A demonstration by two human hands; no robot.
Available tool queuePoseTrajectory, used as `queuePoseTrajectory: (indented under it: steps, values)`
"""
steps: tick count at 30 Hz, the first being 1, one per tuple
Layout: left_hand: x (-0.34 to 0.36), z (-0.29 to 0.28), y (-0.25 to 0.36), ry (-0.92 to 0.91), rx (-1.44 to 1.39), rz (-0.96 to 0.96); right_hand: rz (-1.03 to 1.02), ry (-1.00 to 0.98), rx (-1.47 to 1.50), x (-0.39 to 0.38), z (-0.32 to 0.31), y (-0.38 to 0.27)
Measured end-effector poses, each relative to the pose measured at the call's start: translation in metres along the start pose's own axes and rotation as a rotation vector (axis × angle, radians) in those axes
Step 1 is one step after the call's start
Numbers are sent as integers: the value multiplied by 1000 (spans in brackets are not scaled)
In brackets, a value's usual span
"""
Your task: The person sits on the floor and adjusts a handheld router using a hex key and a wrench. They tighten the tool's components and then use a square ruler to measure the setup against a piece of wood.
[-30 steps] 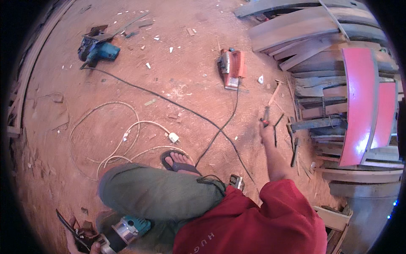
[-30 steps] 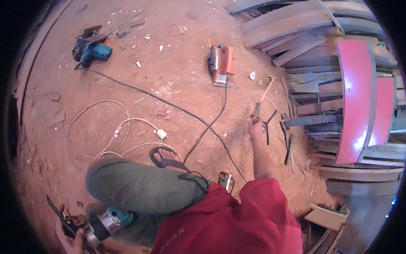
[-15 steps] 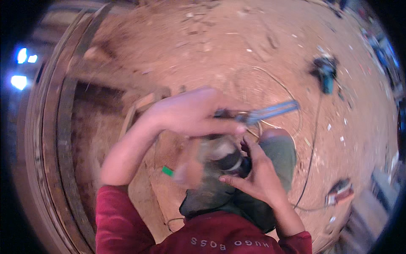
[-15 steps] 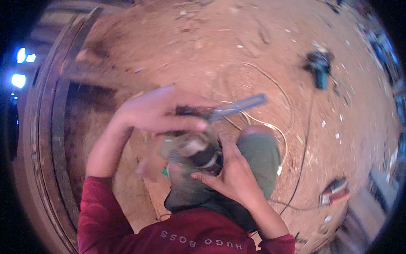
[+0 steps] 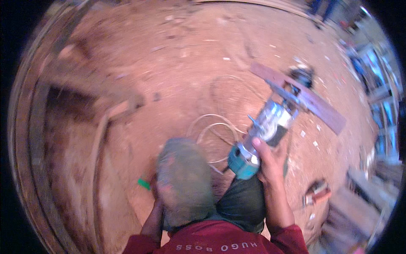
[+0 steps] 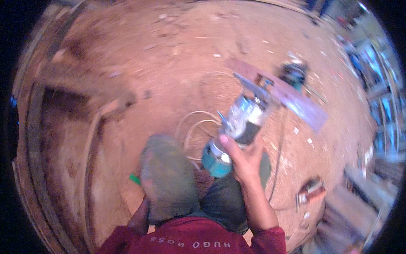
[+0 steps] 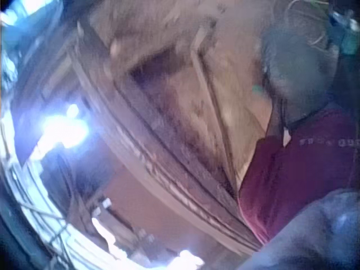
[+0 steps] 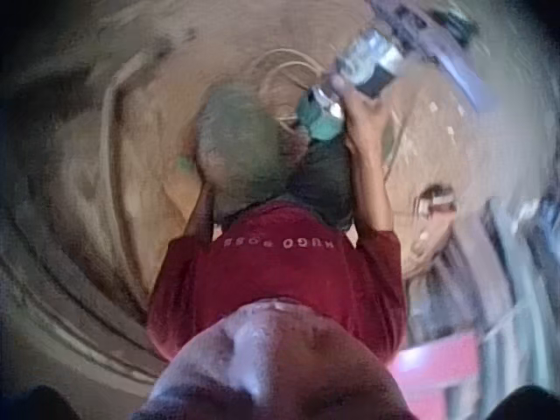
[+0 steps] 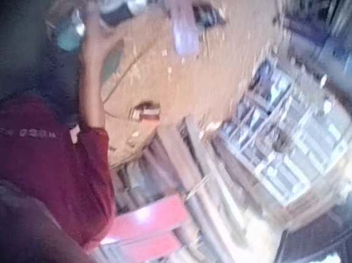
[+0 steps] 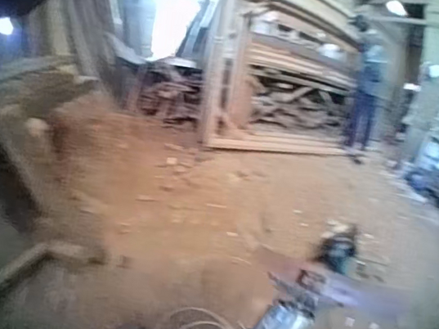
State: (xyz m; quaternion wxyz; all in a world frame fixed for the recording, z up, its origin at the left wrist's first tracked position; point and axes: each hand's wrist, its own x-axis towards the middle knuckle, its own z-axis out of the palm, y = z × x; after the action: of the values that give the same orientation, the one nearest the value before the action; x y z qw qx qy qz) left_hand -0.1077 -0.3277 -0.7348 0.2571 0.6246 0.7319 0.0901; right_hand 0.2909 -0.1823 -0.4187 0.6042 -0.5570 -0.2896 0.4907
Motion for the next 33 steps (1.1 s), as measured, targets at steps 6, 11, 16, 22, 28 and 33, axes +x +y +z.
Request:
queuePoseTrajectory:
  steps: [6,11,16,22,28,33]
  values:
    - [38,14,0,-136,81,48,-120,241,194,13,-57,-35]
    - [58,-5,1,-181,175,8,-36,356,401,12,-100,-38]
    - [75,-3,0,-248,190,-31,52,408,449,22,-114,-38]
    - [61,-33,-18,-254,170,-45,263,537,428,31,-86,-57]
    - [72,-29,-6,-189,111,113,515,562,106,12,-43,-77]
    - [105,-20,59,16,82,-4,688,415,-68,-19,-33,-80]
